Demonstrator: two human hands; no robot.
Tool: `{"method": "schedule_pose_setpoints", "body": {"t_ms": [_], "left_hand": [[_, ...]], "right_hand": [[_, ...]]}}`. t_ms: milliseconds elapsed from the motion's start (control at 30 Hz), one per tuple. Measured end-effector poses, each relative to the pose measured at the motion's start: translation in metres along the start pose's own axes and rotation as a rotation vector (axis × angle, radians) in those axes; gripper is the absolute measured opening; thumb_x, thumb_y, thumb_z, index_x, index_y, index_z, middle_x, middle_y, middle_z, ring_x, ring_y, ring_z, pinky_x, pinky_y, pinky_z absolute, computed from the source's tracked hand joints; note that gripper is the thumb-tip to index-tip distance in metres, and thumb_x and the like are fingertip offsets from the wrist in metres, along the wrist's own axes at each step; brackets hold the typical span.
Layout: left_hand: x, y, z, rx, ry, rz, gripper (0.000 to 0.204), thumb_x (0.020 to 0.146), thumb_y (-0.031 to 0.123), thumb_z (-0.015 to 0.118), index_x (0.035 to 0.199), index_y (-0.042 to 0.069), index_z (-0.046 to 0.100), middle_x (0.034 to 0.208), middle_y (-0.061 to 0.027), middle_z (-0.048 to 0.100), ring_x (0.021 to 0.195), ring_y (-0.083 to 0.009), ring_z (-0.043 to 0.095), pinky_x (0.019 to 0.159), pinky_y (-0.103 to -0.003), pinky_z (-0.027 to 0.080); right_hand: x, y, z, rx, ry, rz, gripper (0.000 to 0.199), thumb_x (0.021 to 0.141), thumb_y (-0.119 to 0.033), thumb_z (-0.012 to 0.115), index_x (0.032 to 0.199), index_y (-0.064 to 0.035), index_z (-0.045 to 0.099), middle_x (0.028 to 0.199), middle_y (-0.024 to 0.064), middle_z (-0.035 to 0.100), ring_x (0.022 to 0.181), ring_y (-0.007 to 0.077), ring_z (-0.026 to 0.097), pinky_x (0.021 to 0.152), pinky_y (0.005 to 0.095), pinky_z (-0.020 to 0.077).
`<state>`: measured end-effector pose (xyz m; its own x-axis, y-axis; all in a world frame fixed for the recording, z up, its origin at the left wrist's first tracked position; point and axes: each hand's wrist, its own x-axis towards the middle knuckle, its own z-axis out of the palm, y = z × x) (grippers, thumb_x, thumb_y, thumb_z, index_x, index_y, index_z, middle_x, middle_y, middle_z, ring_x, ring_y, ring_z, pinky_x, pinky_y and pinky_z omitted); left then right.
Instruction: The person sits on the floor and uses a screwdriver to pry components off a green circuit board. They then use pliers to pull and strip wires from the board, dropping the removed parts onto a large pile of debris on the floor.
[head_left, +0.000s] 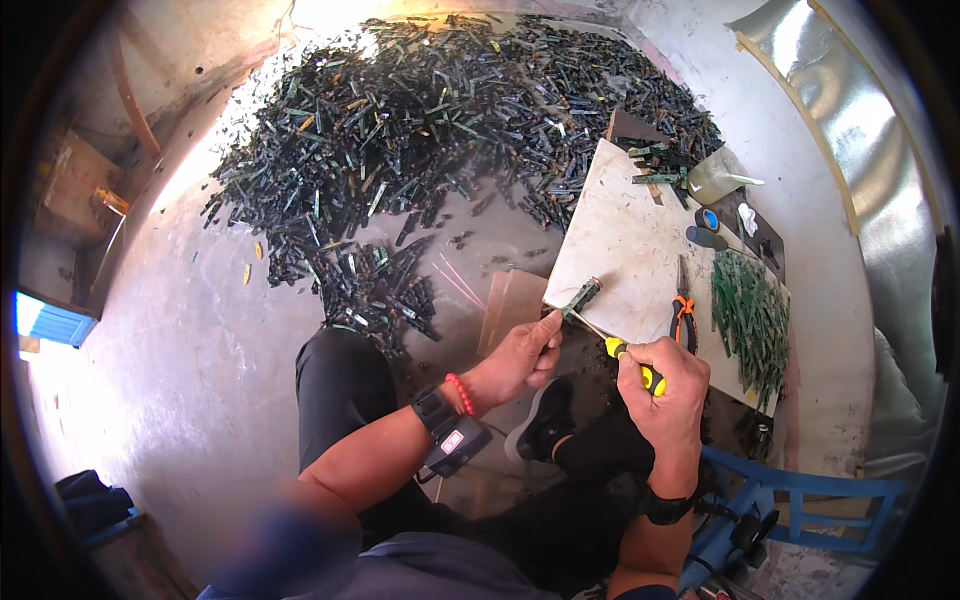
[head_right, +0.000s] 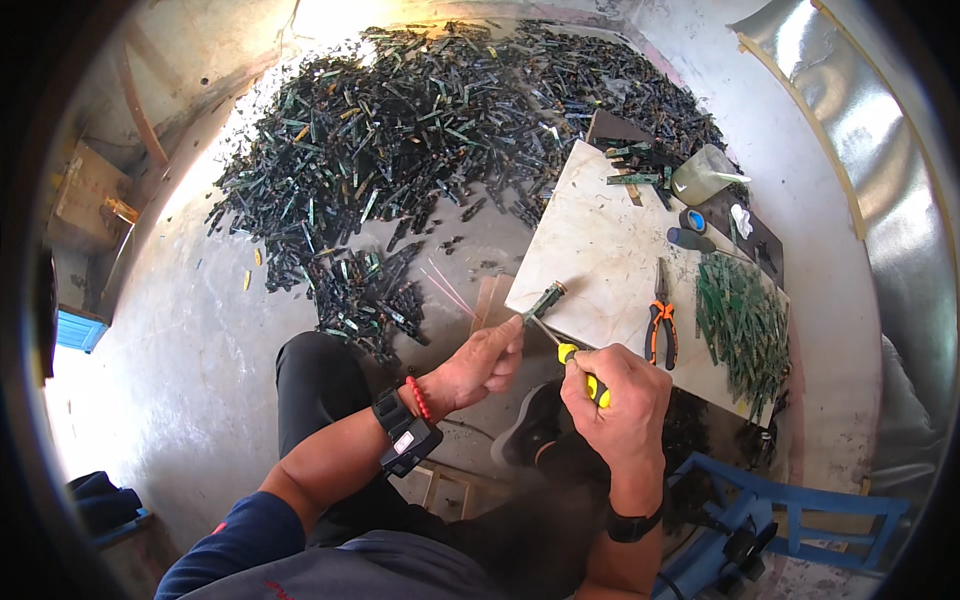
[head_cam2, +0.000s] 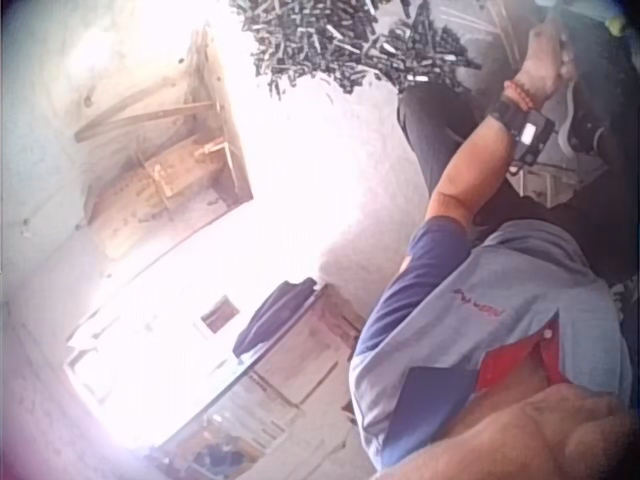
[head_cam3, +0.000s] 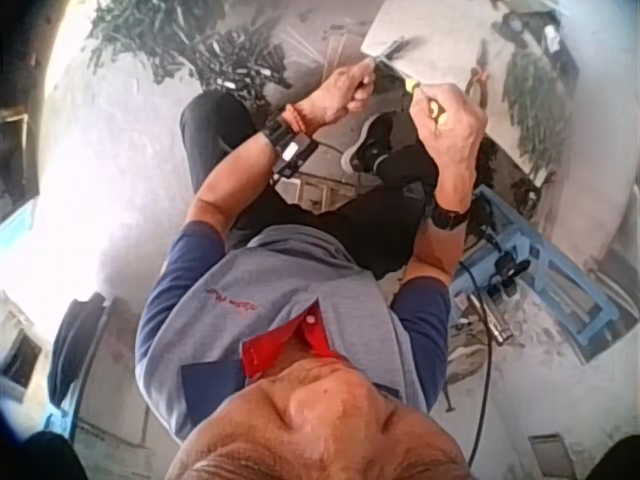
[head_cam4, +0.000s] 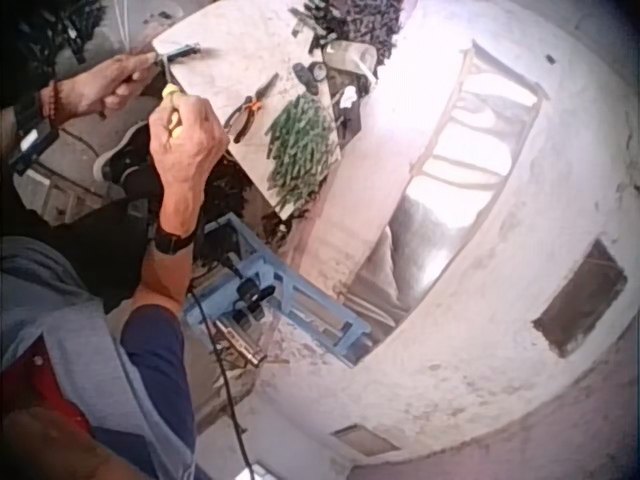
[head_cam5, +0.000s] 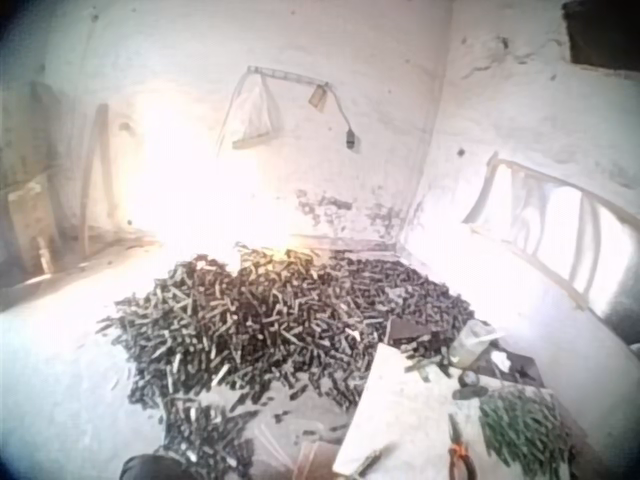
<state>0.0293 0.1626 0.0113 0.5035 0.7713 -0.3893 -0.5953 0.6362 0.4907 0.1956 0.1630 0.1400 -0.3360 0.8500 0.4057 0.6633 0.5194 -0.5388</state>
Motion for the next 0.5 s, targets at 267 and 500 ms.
{"method": "schedule_pose_setpoints", "body": {"t_ms": [267, 500], "left_hand": [[0.001, 0.002, 0.0, -0.019, -0.002, -0.014, 0.037, 0.096, 0.048, 0.045, 0.077, 0.017, 0.04, 0.058, 0.0075, 0.025, 0.048, -0.0068, 0.018, 0.043, -0.024, 0.016], [-0.002, 0.001, 0.002, -0.039, -0.011, -0.051, 0.04, 0.097, 0.05, 0.043, 0.074, 0.018, 0.038, 0.058, 0.0076, 0.025, 0.047, -0.0069, 0.018, 0.043, -0.023, 0.016]], "right_hand": [[0.005, 0.014, 0.001, 0.191, 0.122, 0.284, 0.011, 0.079, -0.003, 0.066, 0.076, 0.003, 0.057, 0.062, 0.0067, 0.058, 0.056, 0.0076, 0.05, 0.051, 0.0245, 0.0415], [0.007, 0.007, 0.003, 0.13, 0.076, 0.23, 0.008, 0.079, -0.002, 0.065, 0.077, 0.0027, 0.058, 0.064, 0.0077, 0.059, 0.056, 0.0097, 0.052, 0.052, 0.0259, 0.0427]]}}
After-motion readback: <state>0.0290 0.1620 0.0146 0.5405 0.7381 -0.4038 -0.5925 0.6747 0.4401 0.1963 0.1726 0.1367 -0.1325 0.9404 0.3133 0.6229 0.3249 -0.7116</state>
